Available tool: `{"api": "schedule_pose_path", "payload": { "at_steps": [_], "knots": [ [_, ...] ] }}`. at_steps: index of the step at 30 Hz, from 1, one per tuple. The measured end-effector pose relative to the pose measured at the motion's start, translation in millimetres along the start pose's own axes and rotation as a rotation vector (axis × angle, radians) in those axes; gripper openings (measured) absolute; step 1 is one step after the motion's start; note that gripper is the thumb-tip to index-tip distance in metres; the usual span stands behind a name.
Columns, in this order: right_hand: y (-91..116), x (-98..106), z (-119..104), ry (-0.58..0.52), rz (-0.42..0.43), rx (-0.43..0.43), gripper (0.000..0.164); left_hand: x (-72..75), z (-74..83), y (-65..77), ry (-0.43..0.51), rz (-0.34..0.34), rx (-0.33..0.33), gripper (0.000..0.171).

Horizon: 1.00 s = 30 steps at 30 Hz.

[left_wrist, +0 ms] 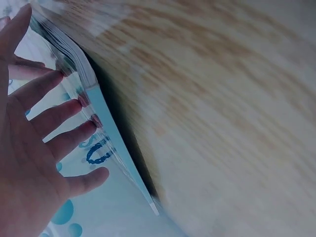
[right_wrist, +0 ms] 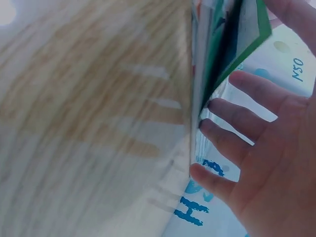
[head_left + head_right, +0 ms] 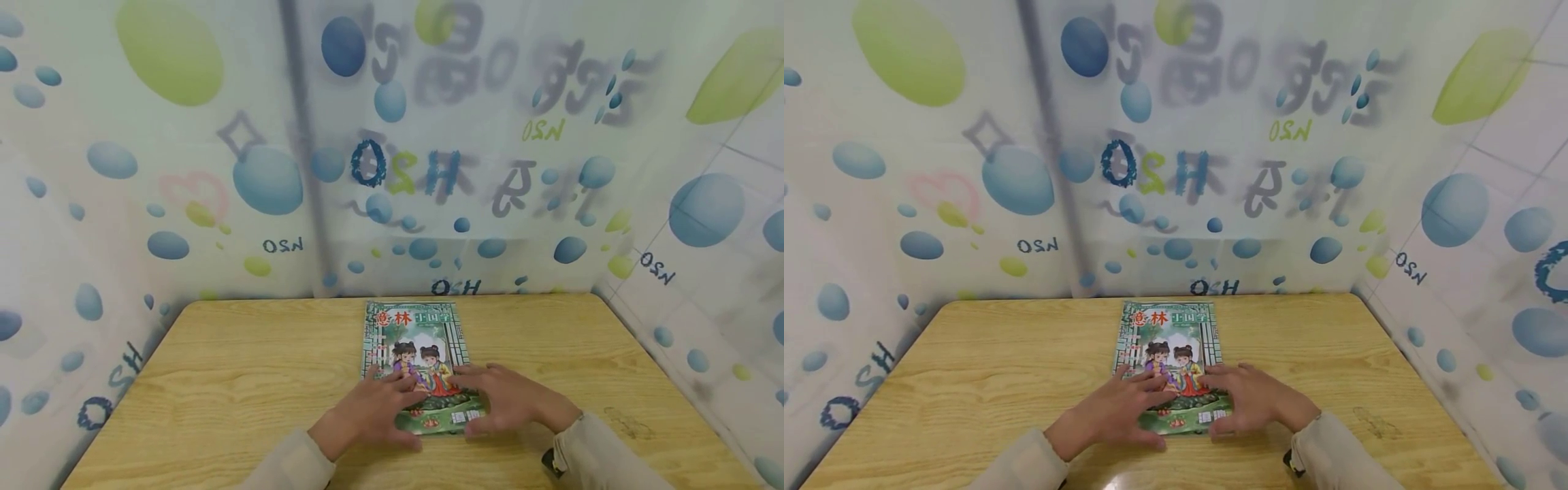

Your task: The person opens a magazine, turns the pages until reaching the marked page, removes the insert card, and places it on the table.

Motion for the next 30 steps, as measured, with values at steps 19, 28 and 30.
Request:
{"api": "schedule_pose_path", "payload": {
  "at_steps": [19, 28, 30],
  "knots": [
    [-0.2, 34.8, -6.7, 0.025, 0.193, 0.023, 0.065, 24.2, -1.3, 7.5, 0.028, 0.136, -0.043, 0.066],
    [17.0, 55.0, 11.8, -0.103, 0.334, -0.057, 0.048, 54.7, 9.3, 26.6, -0.01, 0.464, -0.205, 0.083],
    [20.0, 57.6, 16.9, -0.086, 0.354, -0.076, 0.049, 61.3, 12.1, 32.5, -0.053, 0.532, -0.237, 0.084]
  ]
}}
Point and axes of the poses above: each hand's wrist, its own y-axis away from the middle knuckle, its own x-axis out of the back of the hand, z = x × y, the point moved 9 cm from there along -y, towards the middle knuckle, and after that the axes turned 9 degrees about x, right-handed, at the moved point
